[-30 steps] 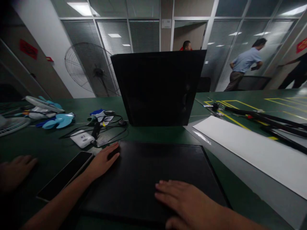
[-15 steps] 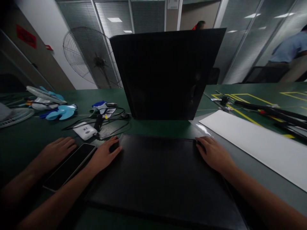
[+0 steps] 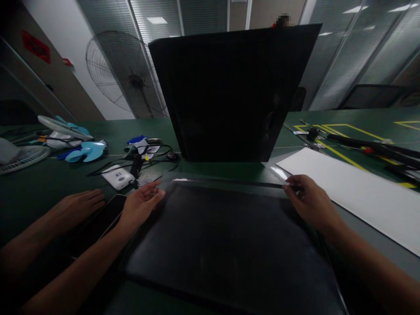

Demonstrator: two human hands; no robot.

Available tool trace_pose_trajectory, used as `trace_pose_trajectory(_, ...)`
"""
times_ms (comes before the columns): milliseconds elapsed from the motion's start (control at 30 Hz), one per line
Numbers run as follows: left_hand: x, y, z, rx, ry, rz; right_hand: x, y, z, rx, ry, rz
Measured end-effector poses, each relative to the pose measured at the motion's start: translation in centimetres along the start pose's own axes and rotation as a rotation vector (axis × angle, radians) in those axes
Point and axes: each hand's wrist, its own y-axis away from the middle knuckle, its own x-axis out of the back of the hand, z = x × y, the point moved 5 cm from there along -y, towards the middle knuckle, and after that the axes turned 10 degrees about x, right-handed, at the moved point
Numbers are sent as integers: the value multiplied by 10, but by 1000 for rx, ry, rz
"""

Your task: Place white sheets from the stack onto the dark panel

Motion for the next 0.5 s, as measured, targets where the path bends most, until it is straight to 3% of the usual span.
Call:
trace_pose_trajectory(200, -7, 17, 17, 127, -9, 7, 13, -7, 4, 11, -51, -105)
trace_pose_trajectory(333, -14, 20, 15, 209, 101, -85, 9, -6, 3, 59, -43, -165)
trace_pose_trajectory(500, -23, 23, 15, 215, 321, -192, 0, -5, -6, 149, -57, -225)
